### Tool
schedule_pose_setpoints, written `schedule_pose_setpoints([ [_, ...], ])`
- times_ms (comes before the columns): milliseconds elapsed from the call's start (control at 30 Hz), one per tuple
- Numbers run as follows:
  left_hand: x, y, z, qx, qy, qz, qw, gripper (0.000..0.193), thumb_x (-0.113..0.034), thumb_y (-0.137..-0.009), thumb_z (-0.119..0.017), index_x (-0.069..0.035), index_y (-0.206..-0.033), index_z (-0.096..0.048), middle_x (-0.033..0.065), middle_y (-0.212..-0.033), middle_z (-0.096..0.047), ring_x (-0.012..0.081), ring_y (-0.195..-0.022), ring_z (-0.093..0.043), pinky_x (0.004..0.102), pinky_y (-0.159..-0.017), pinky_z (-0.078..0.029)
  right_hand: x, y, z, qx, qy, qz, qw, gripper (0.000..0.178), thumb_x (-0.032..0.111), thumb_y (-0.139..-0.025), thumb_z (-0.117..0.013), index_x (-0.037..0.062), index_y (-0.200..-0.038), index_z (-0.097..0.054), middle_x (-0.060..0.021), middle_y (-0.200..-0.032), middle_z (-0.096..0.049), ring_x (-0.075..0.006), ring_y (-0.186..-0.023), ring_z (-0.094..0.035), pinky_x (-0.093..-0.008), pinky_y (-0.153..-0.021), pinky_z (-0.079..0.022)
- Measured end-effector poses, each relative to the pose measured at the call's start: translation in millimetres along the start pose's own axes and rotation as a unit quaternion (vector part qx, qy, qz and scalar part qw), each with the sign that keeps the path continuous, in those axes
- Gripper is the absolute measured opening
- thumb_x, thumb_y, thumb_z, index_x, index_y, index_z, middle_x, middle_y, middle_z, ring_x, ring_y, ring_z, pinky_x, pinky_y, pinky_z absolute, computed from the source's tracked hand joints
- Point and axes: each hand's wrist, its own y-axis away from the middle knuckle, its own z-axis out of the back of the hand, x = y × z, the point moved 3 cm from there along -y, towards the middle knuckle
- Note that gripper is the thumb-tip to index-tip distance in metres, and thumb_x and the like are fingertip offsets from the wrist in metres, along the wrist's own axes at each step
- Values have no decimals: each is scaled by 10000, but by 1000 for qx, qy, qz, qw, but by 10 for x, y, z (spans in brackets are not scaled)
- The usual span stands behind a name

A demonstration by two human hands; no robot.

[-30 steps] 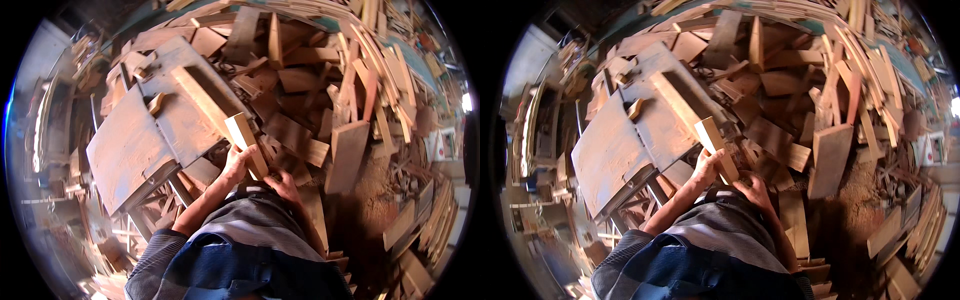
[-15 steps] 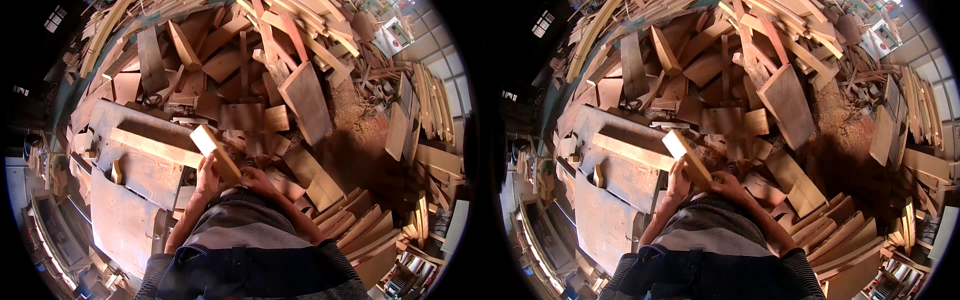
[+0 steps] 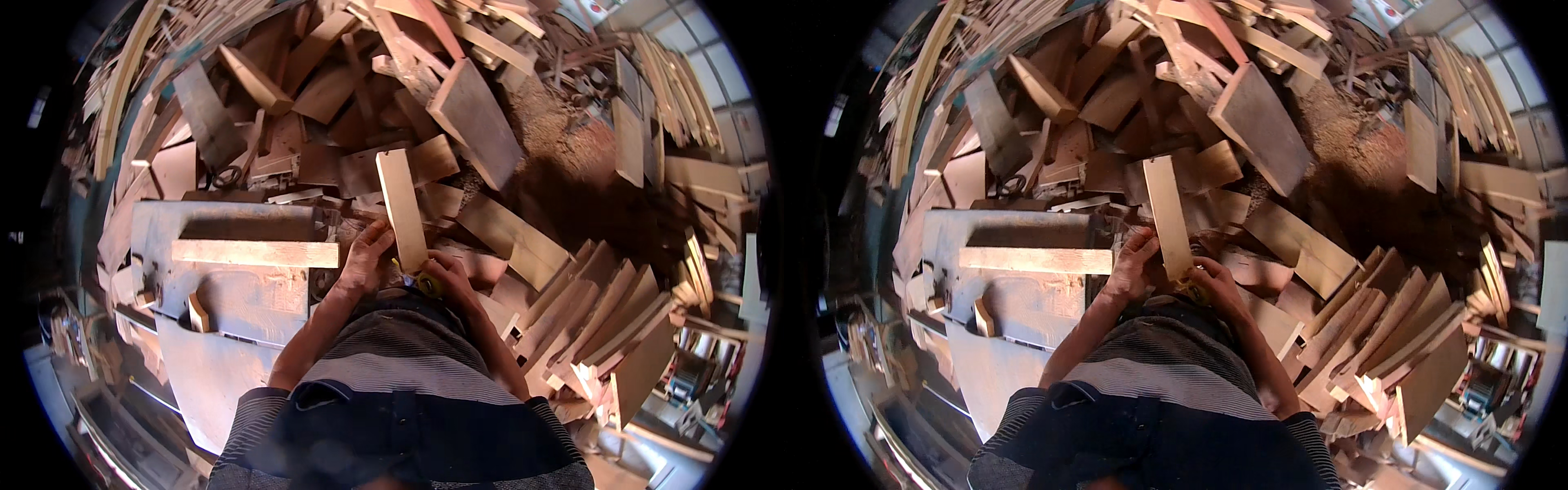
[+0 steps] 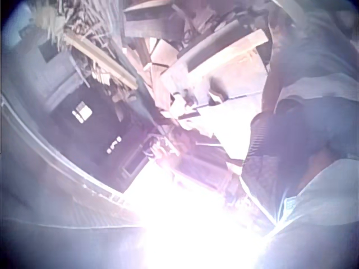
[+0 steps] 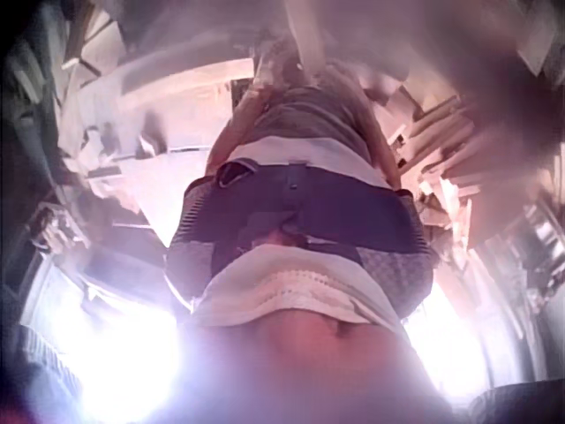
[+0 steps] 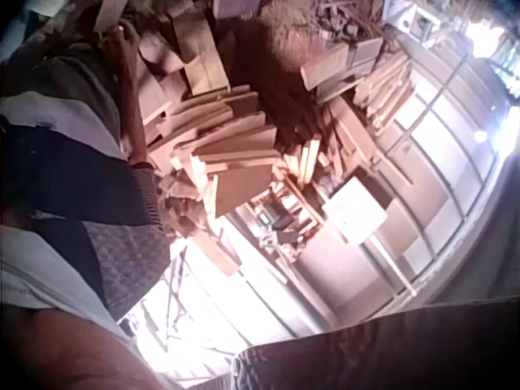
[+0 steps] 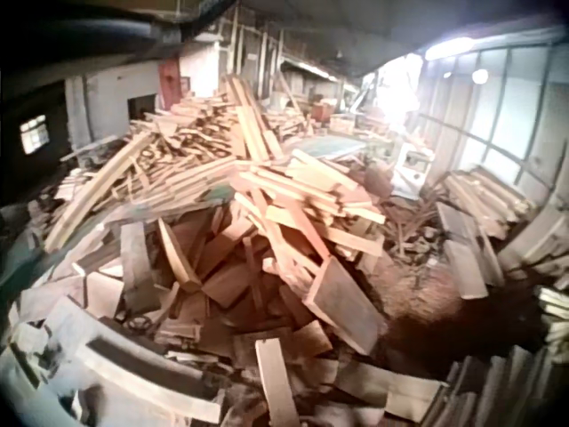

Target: The person measures several wooden boards and pieces using a yellow tape measure, placing them on a woodworking table and sorting through a pile of wood scraps.

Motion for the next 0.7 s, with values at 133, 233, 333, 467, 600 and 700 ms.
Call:
schedule_pose_setpoints([
  [133, 167, -175, 176, 61, -99, 49, 992, 284, -64, -1026, -654, -72, -1307, -622, 40, -1223, -686, 177, -1091, -687, 354, -914, -597, 26, 176, -15, -54, -35, 22, 998, 450, 266, -995, -656, -27, -1337, -637, -104, -1202, -707, -174, -1062, -675, -302, -943, -538],
  [233, 213, -214, 91, 106, -143, 72, 981, 334, -33, -1009, -662, -58, -1337, -605, 54, -1274, -674, 183, -1099, -682, 344, -922, -592, -26, 210, 53, -79, -64, 47, 994, 454, 298, -1002, -638, -25, -1321, -640, -105, -1170, -705, -174, -1014, -681, -301, -902, -548],
  [333, 137, -119, -131, 147, -165, 81, 972, 392, -12, -990, -675, -44, -1370, -586, 72, -1316, -666, 195, -1141, -672, 336, -945, -583, 14, 251, 56, -81, -107, 62, 989, 421, 307, -1011, -618, -18, -1276, -649, -106, -1127, -704, -181, -962, -687, -303, -847, -561],
  [467, -32, 23, -303, 163, -240, 114, 950, 463, -17, -974, -691, -31, -1417, -557, 87, -1356, -654, 197, -1209, -650, 323, -982, -567, 205, 307, -10, -66, -148, 95, 982, 366, 291, -1027, -591, -11, -1228, -643, -107, -1084, -702, -198, -930, -698, -319, -802, -576],
  [600, -42, 114, -325, 135, -221, 136, 956, 515, -54, -972, -700, -36, -1456, -527, 66, -1381, -639, 168, -1175, -657, 296, -959, -571, 236, 223, 16, -49, -166, 100, 980, 356, 282, -1044, -573, -12, -1238, -628, -113, -1082, -704, -207, -913, -708, -324, -785, -582],
  [700, 7, 64, -209, 100, -216, 132, 962, 517, -95, -994, -688, -46, -1475, -506, 53, -1378, -628, 148, -1125, -664, 282, -923, -577, 284, 168, 22, -39, -168, 94, 981, 350, 279, -1050, -569, -12, -1236, -627, -118, -1081, -705, -210, -894, -712, -327, -769, -585],
])
